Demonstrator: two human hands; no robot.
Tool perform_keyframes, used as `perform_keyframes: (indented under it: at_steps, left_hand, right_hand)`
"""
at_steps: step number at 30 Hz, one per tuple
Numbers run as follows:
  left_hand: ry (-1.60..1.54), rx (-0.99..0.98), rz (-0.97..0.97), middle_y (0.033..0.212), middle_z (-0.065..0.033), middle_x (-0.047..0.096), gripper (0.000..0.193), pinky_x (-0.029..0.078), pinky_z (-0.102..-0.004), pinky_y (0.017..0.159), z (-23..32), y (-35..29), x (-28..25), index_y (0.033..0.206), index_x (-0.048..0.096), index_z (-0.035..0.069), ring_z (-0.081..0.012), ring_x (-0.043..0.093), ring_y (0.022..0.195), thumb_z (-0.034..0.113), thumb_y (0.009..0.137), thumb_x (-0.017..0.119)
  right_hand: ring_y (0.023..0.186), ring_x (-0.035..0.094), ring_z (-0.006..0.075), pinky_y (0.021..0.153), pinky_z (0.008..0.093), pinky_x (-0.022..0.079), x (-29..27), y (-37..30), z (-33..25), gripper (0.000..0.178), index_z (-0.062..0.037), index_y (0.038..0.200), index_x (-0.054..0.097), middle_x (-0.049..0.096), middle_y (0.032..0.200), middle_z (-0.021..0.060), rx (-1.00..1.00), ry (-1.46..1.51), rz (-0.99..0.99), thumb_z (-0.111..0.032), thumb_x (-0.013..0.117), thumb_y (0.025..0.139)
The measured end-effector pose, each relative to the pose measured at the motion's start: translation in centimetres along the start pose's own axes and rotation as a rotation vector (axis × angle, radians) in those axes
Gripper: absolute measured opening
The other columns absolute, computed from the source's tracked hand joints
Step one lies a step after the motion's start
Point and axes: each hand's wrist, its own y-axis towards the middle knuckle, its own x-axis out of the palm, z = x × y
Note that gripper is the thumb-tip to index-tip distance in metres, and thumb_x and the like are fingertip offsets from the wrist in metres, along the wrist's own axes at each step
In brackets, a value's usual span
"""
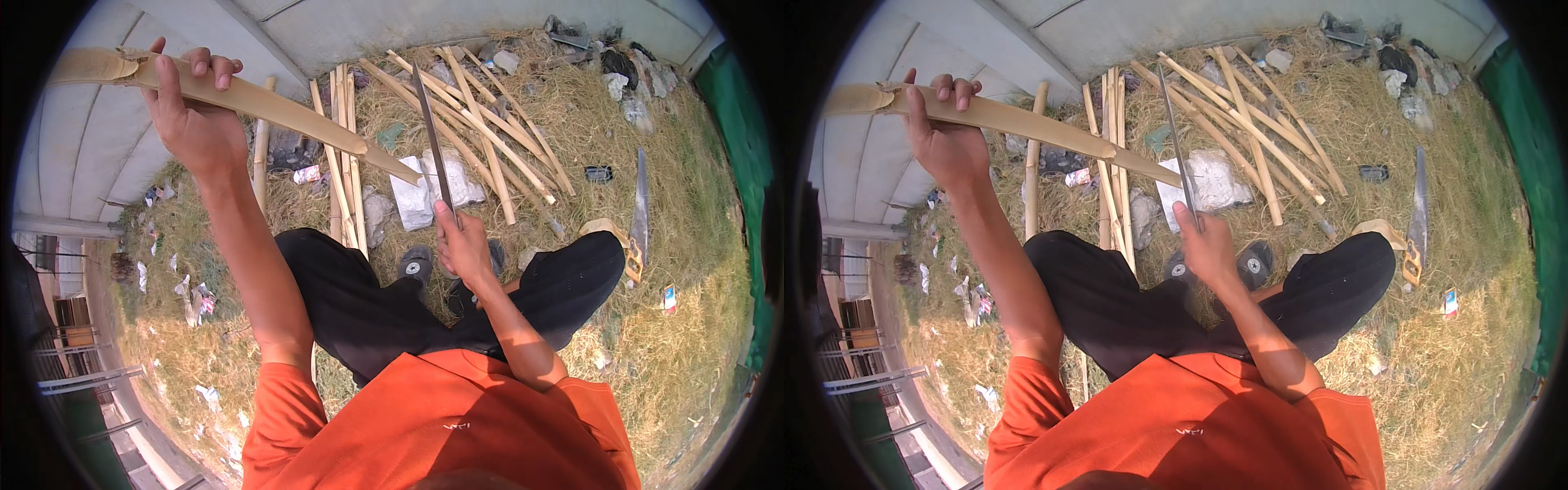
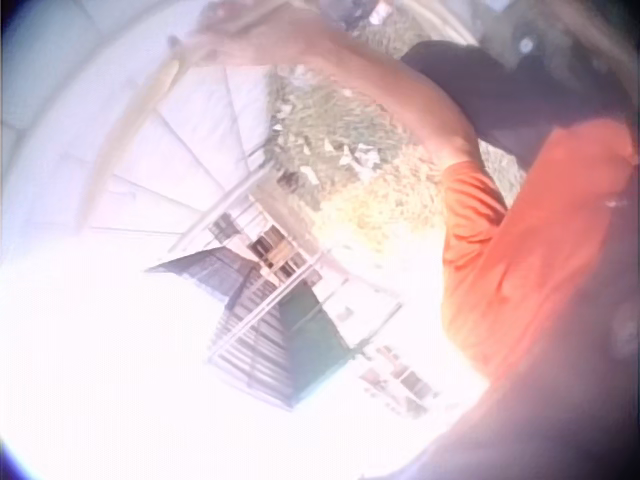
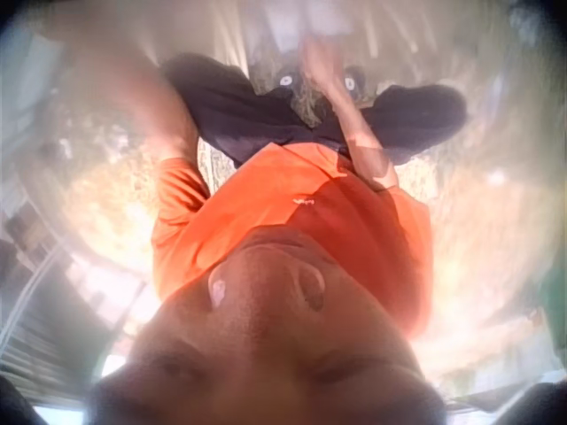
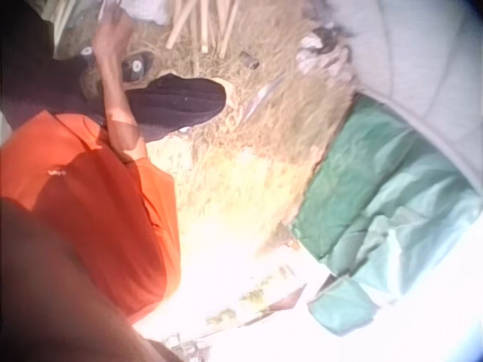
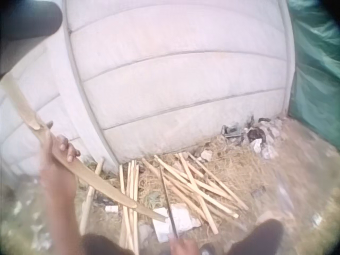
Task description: The person sits on the ground and uses a knife to shave thin strips from a bamboo pole. They repeatedly scrape the surface to create fine shavings, occasionally pausing to inspect the pole before continuing.
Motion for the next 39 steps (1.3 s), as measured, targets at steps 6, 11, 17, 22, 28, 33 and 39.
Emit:
perform_keyframes:
  at_steps: [6, 11, 17, 22, 28, 33, 39]
  left_hand:
    - [-0.202, 0.044, -0.169, 0.085, -0.0033, 0.042, 0.044, 0.039, -0.0427, 0.087, -0.1, -1.2, 2.7, 0.115, 0.041, 0.012, -0.0196, 0.046, 0.078, 0.053, 0.1, 0.04]
    - [-0.232, -0.002, -0.274, 0.089, -0.0045, 0.044, 0.033, 0.038, -0.0408, 0.089, 0.2, -2.9, 5.3, 0.116, 0.039, 0.016, -0.0232, 0.048, 0.092, 0.045, 0.102, 0.041]
    - [-0.045, -0.051, -0.459, 0.104, -0.0096, 0.054, 0.025, 0.039, -0.0411, 0.096, 0.5, -4.4, 5.0, 0.119, 0.043, 0.011, -0.0262, 0.052, 0.108, 0.029, 0.103, 0.047]
    - [0.504, 0.027, -0.481, 0.111, -0.0101, 0.063, 0.035, 0.043, -0.036, 0.097, 2.5, -4.7, 3.7, 0.118, 0.06, 0.002, -0.018, 0.057, 0.108, 0.01, 0.086, 0.073]
    - [0.385, -0.008, -0.304, 0.121, -0.0125, 0.064, 0.04, 0.051, -0.0311, 0.086, 4.9, -4.0, 4.4, 0.117, 0.06, -0.002, -0.0174, 0.064, 0.1, 0.008, 0.082, 0.076]
    - [0.367, 0.037, -0.327, 0.112, -0.0134, 0.066, 0.025, 0.053, -0.0336, 0.086, 6.2, -2.8, 4.5, 0.112, 0.061, -0.003, -0.0198, 0.065, 0.1, 0.001, 0.088, 0.067]
    - [0.208, 0.16, -0.433, 0.106, -0.0173, 0.064, 0.023, 0.056, -0.0419, 0.087, 6.5, -2.8, 3.0, 0.11, 0.055, -0.003, -0.0269, 0.066, 0.098, -0.011, 0.089, 0.059]
  right_hand:
    - [0.047, 0.038, 0.0055, 0.046, 0.0258, 0.031, 3.2, 0.1, -4.3, 0.036, 0.0004, 0.096, 0.064, 0.044, 0.051, -0.0048, -0.437, -0.133, 0.117, -0.029, 0.079, 0.081]
    - [0.046, 0.037, 0.0059, 0.044, 0.0245, 0.029, 5.9, 0.4, -8.0, 0.062, 0.0033, 0.126, 0.055, 0.042, 0.05, -0.0025, -0.677, -0.109, 0.212, -0.026, 0.081, 0.078]
    - [0.043, 0.042, 0.0138, 0.046, 0.0331, 0.033, 6.1, 4.2, -8.2, 0.041, -0.0009, 0.113, 0.063, 0.042, 0.048, 0.0039, -0.726, -0.22, 0.349, -0.028, 0.074, 0.084]
    - [0.044, 0.043, 0.0152, 0.046, 0.0341, 0.033, 4.8, 5.6, -6.0, 0.029, -0.0028, 0.099, 0.064, 0.041, 0.047, 0.0051, -0.668, -0.195, 0.302, -0.027, 0.072, 0.086]
    - [0.043, 0.044, 0.018, 0.046, 0.0359, 0.033, 4.6, 5.2, -6.9, 0.028, -0.0025, 0.093, 0.063, 0.042, 0.047, 0.006, -0.694, -0.284, 0.301, -0.027, 0.073, 0.086]
    - [0.042, 0.046, 0.0198, 0.047, 0.0374, 0.034, 5.0, 6.4, -7.3, 0.03, -0.0023, 0.095, 0.064, 0.043, 0.046, 0.0072, -0.731, -0.335, 0.293, -0.028, 0.074, 0.085]
    - [0.042, 0.048, 0.0177, 0.047, 0.0356, 0.038, 5.7, 6.5, -8.4, 0.035, -0.0022, 0.097, 0.065, 0.052, 0.051, 0.0074, -0.597, -0.153, 0.215, -0.033, 0.074, 0.085]
